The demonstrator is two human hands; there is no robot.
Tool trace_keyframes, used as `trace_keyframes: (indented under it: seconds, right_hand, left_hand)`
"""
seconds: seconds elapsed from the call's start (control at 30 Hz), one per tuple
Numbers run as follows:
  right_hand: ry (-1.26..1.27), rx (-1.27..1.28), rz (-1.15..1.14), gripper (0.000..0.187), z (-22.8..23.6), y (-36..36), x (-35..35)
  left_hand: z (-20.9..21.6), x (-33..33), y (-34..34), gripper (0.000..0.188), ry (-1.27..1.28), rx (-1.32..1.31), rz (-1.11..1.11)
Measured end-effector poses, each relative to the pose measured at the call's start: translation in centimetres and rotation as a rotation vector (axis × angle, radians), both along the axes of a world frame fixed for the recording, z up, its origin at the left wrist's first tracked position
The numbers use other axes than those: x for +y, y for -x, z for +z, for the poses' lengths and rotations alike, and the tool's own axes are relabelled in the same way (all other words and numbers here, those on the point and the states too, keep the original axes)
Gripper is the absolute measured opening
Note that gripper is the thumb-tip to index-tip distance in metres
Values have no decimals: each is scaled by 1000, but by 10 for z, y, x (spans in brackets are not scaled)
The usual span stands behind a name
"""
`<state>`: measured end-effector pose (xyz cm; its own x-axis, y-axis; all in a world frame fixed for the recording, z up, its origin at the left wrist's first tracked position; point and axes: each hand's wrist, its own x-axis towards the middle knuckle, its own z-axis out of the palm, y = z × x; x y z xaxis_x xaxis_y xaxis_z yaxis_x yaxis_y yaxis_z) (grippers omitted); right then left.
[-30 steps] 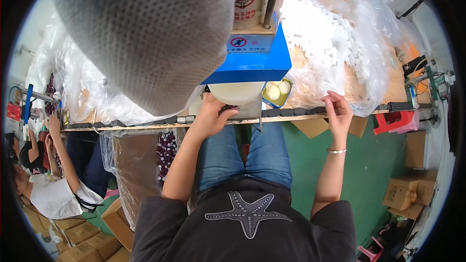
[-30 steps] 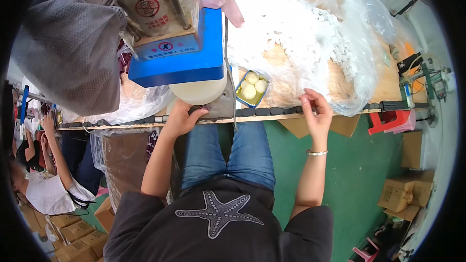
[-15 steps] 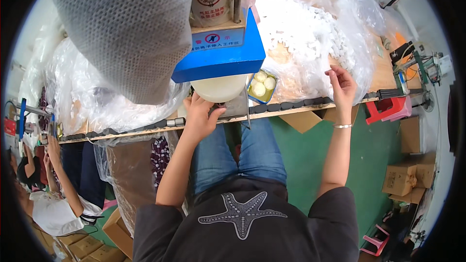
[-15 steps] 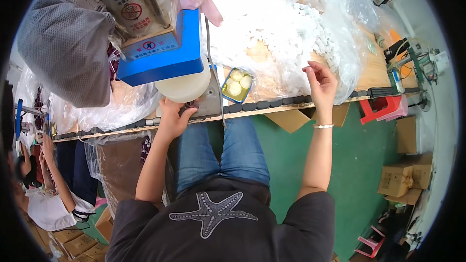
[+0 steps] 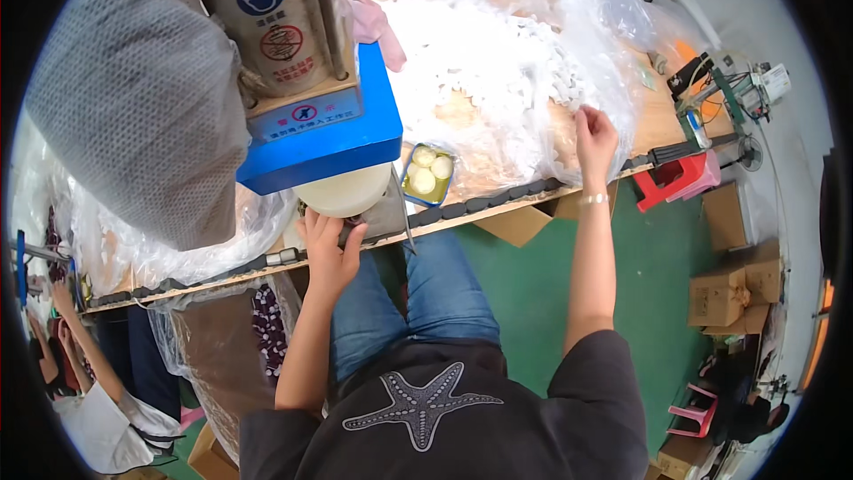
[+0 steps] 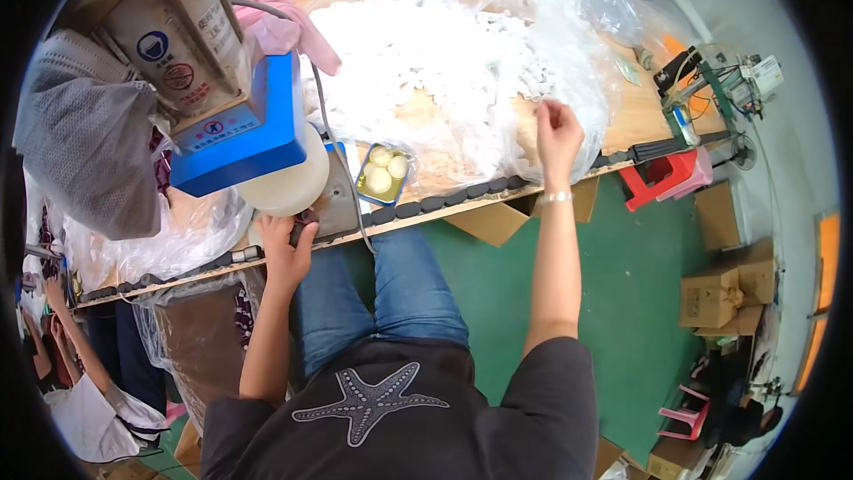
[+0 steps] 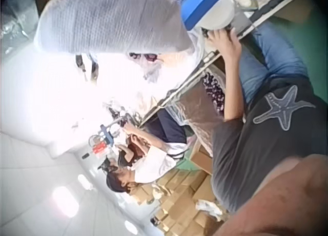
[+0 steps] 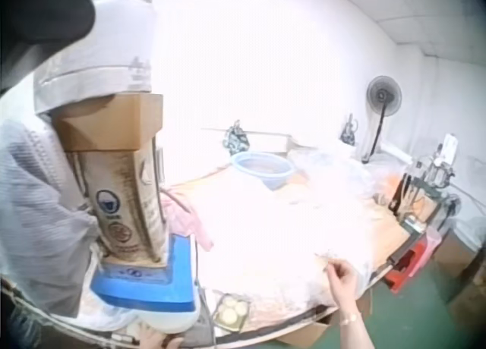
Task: The person repeatedly assembles tube components by inserting white inner pieces into outer caps and pressing them together using a tabletop press by hand.
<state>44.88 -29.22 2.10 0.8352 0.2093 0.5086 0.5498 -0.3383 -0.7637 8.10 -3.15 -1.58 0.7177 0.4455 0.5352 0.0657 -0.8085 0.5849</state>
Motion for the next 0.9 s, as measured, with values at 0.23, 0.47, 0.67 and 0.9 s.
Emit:
trace_keyframes:
  seconds: [0.23,0.47,0.67,0.9]
  right_hand:
    - [479,-190,2,22,-12,-78,30]
    - [629,-242,-73,18,-30,-91,35]
    - [255,-161,15,25,-14,-73,22]
    - [-289,286,508,20,21,71,48]
  left_hand:
    - [-13,1,-5,26,155,-82,57]
    - [3,1,-4,20,145,-30,31]
    - [2,2,-9,21,87,-72,-25]
    - [1,2,-5,21,122,-70,14]
